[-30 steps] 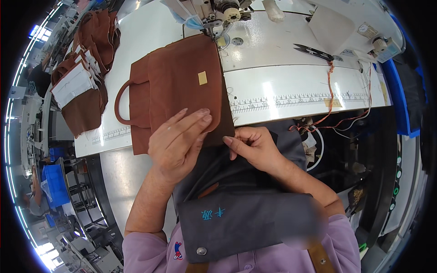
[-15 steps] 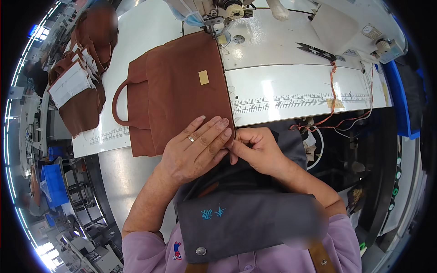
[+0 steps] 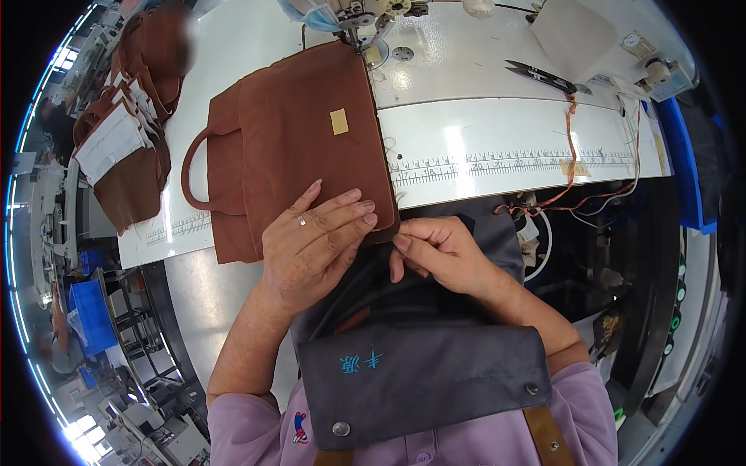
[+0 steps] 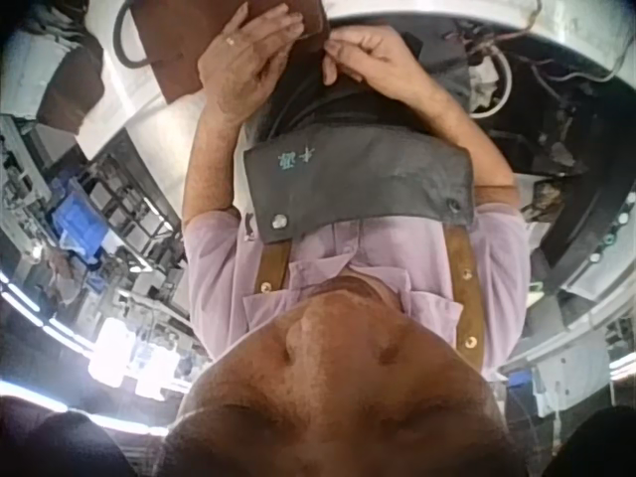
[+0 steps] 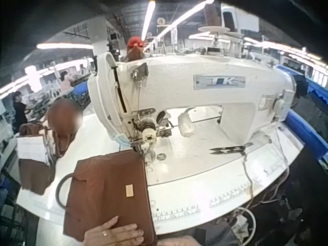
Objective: The person sews the edges of brown fabric bags using an industrial sewing machine and trims excess thread with scissors. They handle multiple bags, flipping them to check the interior and exterior, and place finished items aside.
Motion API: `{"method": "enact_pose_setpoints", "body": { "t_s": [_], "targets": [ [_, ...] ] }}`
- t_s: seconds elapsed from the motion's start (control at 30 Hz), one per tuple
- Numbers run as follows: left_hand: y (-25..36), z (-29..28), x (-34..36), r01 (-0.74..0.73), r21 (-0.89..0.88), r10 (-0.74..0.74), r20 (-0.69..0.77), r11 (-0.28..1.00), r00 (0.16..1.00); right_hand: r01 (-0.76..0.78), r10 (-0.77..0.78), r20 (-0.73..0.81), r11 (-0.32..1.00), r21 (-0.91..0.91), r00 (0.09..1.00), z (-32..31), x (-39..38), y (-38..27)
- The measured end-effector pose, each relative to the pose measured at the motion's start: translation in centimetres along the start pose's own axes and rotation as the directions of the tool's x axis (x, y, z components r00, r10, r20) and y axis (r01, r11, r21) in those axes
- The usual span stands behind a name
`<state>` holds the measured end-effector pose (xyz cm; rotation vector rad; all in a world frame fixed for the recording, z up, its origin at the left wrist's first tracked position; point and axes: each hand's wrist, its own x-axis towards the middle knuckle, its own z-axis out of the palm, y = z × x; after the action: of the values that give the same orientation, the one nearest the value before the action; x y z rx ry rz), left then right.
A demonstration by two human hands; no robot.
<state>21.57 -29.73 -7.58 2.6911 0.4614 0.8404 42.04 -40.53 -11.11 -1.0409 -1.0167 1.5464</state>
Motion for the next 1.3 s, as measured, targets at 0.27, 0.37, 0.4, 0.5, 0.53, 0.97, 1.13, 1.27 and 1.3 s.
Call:
{"method": "enact_pose_setpoints", "body": {
  "t_s": [0.27,0.37,0.4,0.5,0.53,0.97,1.13,1.27,1.3],
  "targets": [
    [0.3,0.0,0.3,0.0,0.02,-0.001,0.018,1.0,1.0,0.089,-0.086,-0.075,0.995,0.033,0.993,0.1,0.3,1.1],
    [0.9,-0.1,0.5,0.004,0.028,-0.005,0.03,1.0,1.0,0.097,-0.093,-0.081,0.994,0.044,0.992,-0.1,0.3,1.8],
    [1.0,0.0,0.6,0.008,0.027,-0.009,0.033,1.0,0.999,0.092,-0.089,-0.076,0.995,0.04,0.993,-0.1,0.3,1.9],
    [0.9,0.4,0.4,-0.068,0.127,0.065,0.029,0.99,0.997,0.128,-0.123,-0.09,0.99,0.055,0.988,0.0,0.3,1.8],
    [0.9,0.4,0.5,-0.067,0.116,0.064,0.029,0.991,0.998,0.138,-0.133,-0.102,0.989,0.046,0.986,0.0,0.3,1.8],
    [0.9,0.1,0.9,-0.109,0.172,0.113,-0.015,0.979,0.993,0.154,-0.157,-0.168,0.988,-0.035,0.973,0.5,0.6,1.7],
    [1.1,-0.1,1.0,-0.063,0.129,0.078,-0.112,0.99,0.991,0.18,-0.191,-0.177,0.981,-0.076,0.965,0.9,0.8,1.1],
    [0.6,0.8,0.8,-0.127,0.152,0.134,-0.041,0.98,0.99,0.164,-0.176,-0.178,0.983,-0.079,0.968,0.8,0.6,1.0],
    [0.6,0.9,0.8,-0.127,0.152,0.135,-0.048,0.98,0.99,0.157,-0.17,-0.177,0.984,-0.083,0.97,0.8,0.6,1.0]
  ]
}}
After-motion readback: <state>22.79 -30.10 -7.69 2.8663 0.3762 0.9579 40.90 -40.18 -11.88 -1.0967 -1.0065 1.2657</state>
